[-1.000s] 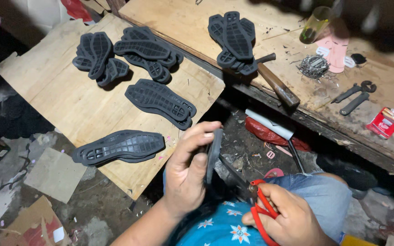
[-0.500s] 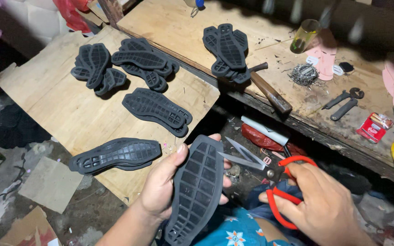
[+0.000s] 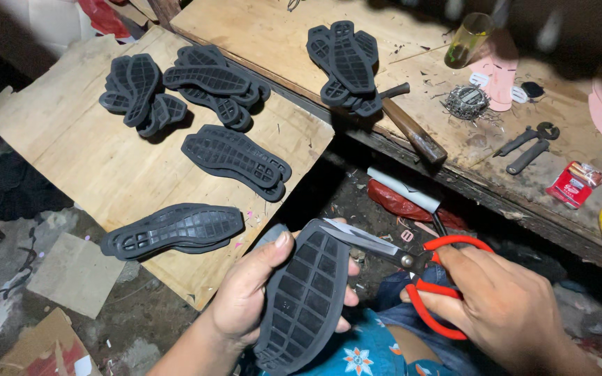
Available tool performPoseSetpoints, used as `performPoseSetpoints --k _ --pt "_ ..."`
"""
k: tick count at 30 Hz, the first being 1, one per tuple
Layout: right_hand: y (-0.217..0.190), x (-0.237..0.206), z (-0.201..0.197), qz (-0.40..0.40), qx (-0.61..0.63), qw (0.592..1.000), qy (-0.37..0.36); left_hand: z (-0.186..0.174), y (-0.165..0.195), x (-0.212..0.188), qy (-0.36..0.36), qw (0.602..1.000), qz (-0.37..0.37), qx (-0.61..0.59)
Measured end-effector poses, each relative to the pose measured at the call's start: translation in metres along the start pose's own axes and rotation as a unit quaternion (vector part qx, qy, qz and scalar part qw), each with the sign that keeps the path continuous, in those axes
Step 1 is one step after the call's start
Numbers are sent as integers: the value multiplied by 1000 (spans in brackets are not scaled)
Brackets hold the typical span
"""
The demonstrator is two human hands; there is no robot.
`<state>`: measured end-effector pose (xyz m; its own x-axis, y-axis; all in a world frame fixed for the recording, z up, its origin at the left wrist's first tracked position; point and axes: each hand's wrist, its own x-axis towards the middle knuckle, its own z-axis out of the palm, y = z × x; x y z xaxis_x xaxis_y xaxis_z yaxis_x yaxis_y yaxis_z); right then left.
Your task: The person sits at a workbench and uses red-handled shears to trim excess rubber from the edges of black shoe soles, working one sole at a time and placing trimmed soles on the bench with others.
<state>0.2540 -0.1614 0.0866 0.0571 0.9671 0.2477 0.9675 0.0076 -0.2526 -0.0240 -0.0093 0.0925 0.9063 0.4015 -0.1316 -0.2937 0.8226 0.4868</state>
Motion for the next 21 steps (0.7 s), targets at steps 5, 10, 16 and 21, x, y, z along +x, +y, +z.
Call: performPoseSetpoints --k 5,10,16,21 --pt "10 -6 6 12 4 999 -35 -2 2 -1 -24 999 -11 -26" --pt "13 -7 6 -14 -1 1000 -18 -6 -1 -1 -33 998 -19 -44" --pt "11 -6 2 16 -14 998 -51 -12 -4 -2 -27 998 -39 -40" --pt "11 -8 4 57 -16 994 -96 -14 -6 -3 -23 997 -52 -55"
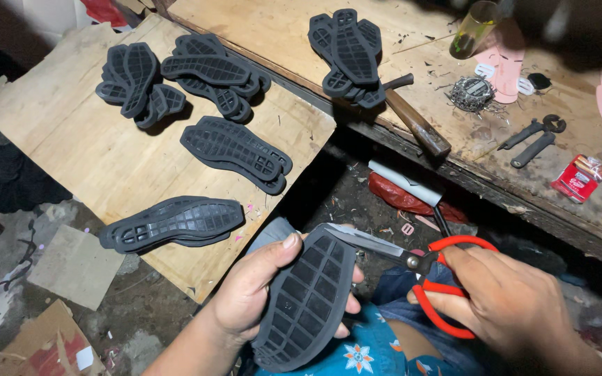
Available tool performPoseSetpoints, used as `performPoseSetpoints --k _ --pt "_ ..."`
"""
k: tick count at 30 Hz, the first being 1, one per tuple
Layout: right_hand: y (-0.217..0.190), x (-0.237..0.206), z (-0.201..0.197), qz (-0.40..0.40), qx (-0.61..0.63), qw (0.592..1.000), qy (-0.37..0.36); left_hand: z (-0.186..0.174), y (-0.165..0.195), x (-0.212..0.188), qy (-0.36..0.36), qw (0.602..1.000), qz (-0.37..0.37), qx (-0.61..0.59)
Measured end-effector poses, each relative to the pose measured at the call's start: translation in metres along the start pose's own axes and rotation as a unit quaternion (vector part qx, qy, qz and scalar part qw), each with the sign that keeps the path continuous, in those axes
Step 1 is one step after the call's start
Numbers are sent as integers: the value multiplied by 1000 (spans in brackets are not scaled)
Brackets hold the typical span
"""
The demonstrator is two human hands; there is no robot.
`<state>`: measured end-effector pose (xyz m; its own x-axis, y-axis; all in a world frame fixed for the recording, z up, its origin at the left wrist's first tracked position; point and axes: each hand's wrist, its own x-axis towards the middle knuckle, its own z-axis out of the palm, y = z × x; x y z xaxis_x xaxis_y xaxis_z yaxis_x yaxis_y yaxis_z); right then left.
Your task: The person sits at a workbench and uses red-handled shears to trim excess rubber from the edges of black shoe soles, working one sole at a time and placing trimmed soles on the bench with others.
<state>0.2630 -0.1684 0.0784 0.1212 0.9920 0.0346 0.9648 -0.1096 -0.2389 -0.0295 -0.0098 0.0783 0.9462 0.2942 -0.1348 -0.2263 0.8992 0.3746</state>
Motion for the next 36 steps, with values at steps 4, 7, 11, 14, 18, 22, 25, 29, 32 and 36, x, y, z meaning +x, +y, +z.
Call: performPoseSetpoints --k 4,7,11,14,18,22,25,29,32,36 --pt "3 -1 4 -62 11 997 53 -1 -1 1 -1 1000 -2 -2" --pt "5 -3 6 -56 15 997 54 0 -1 0 2 1000 -3 6" --pt "6 -4 12 -40 11 998 47 1 0 0 4 1000 -4 6" --pt "7 -4 13 -46 7 998 45 0 0 1 7 1000 -4 7" --pt "6 -4 10 -68 1 995 78 -3 -1 2 4 1000 -12 5" --pt "7 -2 6 -60 -1 996 61 -4 2 1 -7 999 -31 26" --pt "7 -2 5 -48 -13 998 40 -3 5 0 -12 999 -46 27" --pt "12 -2 4 -37 -43 998 -3 -1 11 -4 -8 997 -56 45" --pt "13 -5 5 -15 -45 999 -16 -1 13 -5 -5 996 -75 40" --pt "11 -8 9 125 107 984 -65 -3 15 -2 0 984 -75 164"
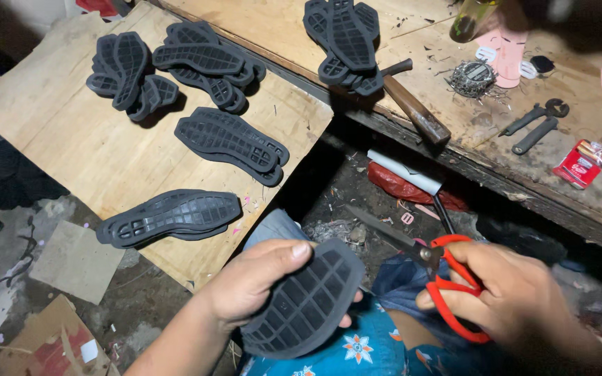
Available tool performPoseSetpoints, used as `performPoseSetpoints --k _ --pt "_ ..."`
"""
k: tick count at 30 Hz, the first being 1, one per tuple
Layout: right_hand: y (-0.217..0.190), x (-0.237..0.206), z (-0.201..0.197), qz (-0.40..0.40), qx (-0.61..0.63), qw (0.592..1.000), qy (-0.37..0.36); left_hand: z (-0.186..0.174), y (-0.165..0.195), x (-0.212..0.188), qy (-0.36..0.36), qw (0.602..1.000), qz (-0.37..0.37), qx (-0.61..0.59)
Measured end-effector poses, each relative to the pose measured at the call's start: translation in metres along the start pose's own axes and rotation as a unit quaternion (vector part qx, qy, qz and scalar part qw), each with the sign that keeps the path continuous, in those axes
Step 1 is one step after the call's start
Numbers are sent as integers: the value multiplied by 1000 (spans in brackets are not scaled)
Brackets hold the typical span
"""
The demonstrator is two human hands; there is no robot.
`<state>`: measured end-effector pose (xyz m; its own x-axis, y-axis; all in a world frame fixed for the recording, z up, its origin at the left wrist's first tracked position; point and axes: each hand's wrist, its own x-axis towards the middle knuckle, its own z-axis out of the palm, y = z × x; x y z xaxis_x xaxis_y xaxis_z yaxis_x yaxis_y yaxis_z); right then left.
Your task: The person sits at a workbench and uses red-handled shears to trim excess rubber from the edges of black shoe soles, working one sole at a time and placing trimmed soles on the bench with others.
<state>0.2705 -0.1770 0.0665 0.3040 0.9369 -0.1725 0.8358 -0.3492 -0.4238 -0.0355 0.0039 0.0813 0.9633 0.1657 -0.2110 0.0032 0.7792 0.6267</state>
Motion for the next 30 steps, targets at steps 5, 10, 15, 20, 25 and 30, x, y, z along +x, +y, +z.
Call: performPoseSetpoints --k 5,10,15,20,25,30 --pt "-26 0 40 77 565 804 -170 19 -14 20 120 933 61 334" --pt "-53 1 48 42 587 807 -45 35 -28 20 237 678 371 589" --pt "-75 12 24 11 732 681 1 22 -50 15 42 894 109 432" --pt "-78 9 18 -42 743 661 -97 15 -61 37 -71 970 222 -65" --pt "-59 6 19 -10 533 846 -23 27 -40 30 162 936 312 -5" --pt "-37 4 5 -140 119 970 158 35 -23 16 215 901 375 29"
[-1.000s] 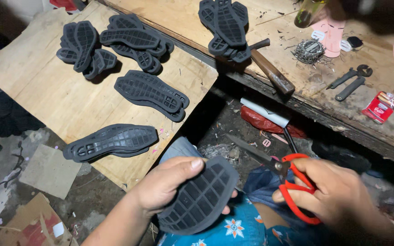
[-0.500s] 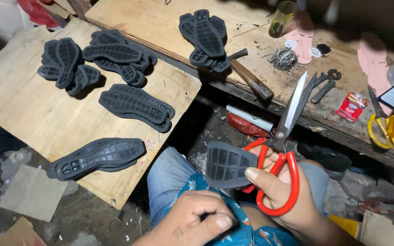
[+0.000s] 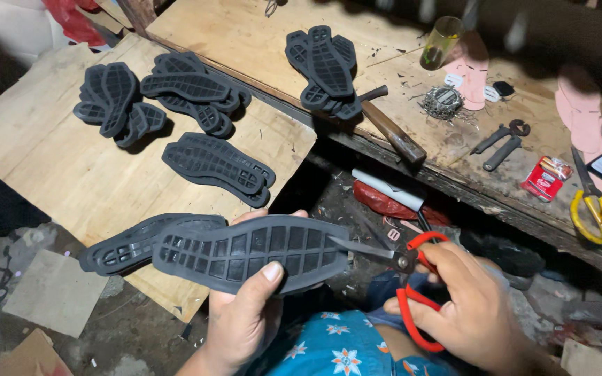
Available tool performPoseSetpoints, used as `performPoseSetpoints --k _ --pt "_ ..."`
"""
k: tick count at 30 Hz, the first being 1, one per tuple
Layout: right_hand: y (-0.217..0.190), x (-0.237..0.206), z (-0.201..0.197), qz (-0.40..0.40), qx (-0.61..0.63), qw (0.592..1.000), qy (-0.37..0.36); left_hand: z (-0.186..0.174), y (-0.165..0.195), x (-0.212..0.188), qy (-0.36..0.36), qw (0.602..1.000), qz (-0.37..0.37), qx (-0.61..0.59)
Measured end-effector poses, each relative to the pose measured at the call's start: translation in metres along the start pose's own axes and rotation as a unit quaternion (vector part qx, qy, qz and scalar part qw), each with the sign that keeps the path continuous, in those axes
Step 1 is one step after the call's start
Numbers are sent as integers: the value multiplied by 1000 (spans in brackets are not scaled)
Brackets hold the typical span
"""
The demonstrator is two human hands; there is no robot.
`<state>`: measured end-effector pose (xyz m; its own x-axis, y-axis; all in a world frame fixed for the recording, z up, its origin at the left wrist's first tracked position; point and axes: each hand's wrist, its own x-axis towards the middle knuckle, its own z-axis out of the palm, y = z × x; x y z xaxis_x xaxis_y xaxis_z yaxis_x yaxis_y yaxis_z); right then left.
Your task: The person sits at a workbench and uses red-handled shears to trim excess rubber from the edges of black shoe soles, working one sole at a time and placing trimmed soles on the bench with others.
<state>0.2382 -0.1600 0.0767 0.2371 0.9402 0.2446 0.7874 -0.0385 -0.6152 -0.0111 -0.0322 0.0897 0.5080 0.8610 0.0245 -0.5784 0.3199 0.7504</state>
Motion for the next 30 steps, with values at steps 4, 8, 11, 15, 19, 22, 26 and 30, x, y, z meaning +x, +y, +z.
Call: performPoseSetpoints --k 4,8,11,15,19,22,26,30 --pt "0 -2 -4 -57 -110 992 29 -1 3 -3 -2 999 36 18" --pt "-4 -1 -10 -66 -119 990 26 -3 4 -4 6 999 33 29" --pt "-7 3 -12 -63 -115 991 19 -5 6 -3 14 999 15 27" --pt "-7 2 -11 -65 -112 992 9 -7 6 -5 22 1000 7 10" --pt "-2 -1 -7 -54 -125 991 -2 -9 2 -6 23 1000 14 4" --pt "3 -3 -6 -21 -139 990 -32 -11 1 -6 25 1000 12 -4" --pt "8 -4 -5 -66 -151 986 -21 -14 2 -5 28 999 -8 -19" --pt "10 -5 -3 -31 -152 987 -37 -16 6 -3 -15 1000 -1 -22"
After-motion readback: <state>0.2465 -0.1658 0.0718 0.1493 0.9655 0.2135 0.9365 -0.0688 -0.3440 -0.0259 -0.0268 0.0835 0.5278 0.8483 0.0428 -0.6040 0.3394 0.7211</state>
